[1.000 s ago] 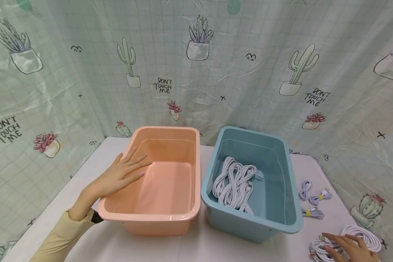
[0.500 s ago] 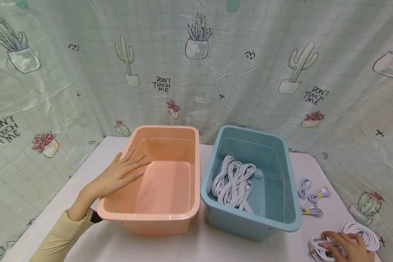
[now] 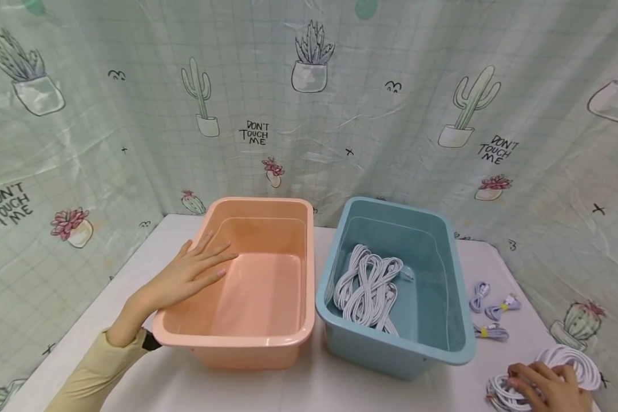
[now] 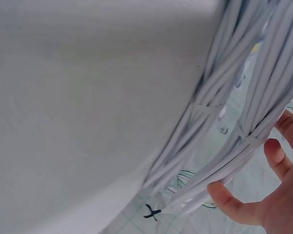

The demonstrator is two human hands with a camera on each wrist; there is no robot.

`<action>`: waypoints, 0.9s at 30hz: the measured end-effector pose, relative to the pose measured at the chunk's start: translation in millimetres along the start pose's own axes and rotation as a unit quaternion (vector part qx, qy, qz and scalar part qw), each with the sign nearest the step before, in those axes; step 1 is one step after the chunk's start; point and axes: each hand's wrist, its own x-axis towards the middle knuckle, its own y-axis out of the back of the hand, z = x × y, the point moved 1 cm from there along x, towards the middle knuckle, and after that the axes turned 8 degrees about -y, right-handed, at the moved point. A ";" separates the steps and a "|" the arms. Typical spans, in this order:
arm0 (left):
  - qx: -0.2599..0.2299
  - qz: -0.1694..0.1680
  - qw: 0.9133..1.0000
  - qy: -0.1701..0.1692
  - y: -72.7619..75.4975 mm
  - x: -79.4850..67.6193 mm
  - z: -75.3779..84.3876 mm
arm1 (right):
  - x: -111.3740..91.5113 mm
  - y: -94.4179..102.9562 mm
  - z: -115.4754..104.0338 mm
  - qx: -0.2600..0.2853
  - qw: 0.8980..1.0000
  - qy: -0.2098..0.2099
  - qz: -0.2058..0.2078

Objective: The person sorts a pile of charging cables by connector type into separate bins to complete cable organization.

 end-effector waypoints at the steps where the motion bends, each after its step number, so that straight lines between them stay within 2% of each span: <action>1: 0.000 0.000 1.000 -0.001 -0.1 0.3 0.1 | -1.5 0.7 -1.1 0.000 1.000 0.009 0.025; 3: -0.002 0.000 1.000 -0.002 -0.4 1.3 -0.4 | -3.4 3.7 -3.7 -0.003 0.998 0.020 0.067; 4: -0.003 0.000 1.000 -0.002 -0.3 1.5 -0.2 | -3.9 5.7 -5.0 -0.005 0.997 0.021 0.075; 6: -0.002 0.001 1.000 -0.001 0.1 1.9 0.2 | -3.8 9.9 -7.8 0.005 0.997 0.022 0.078; 9: -0.001 0.002 1.000 0.000 0.4 2.0 0.9 | -1.2 18.0 -12.9 0.028 0.999 0.005 0.043; 11: 0.000 0.001 1.000 0.002 0.3 1.9 0.6 | 0.0 22.5 -16.1 0.049 0.998 0.005 0.039; 15: 0.000 -0.002 1.000 0.002 0.1 1.5 -0.4 | 2.1 30.2 -22.2 0.052 0.997 0.010 0.064; 19: -0.001 -0.001 1.000 0.001 0.4 1.5 0.5 | 4.3 36.1 -25.7 0.027 0.996 0.024 0.083; 24: -0.001 0.002 1.000 -0.002 0.2 1.4 0.5 | 4.3 43.5 -28.8 0.011 0.989 0.051 0.137; 27: 0.003 0.005 1.000 -0.005 -0.5 1.4 0.0 | 3.8 48.4 -31.1 0.018 0.979 0.076 0.191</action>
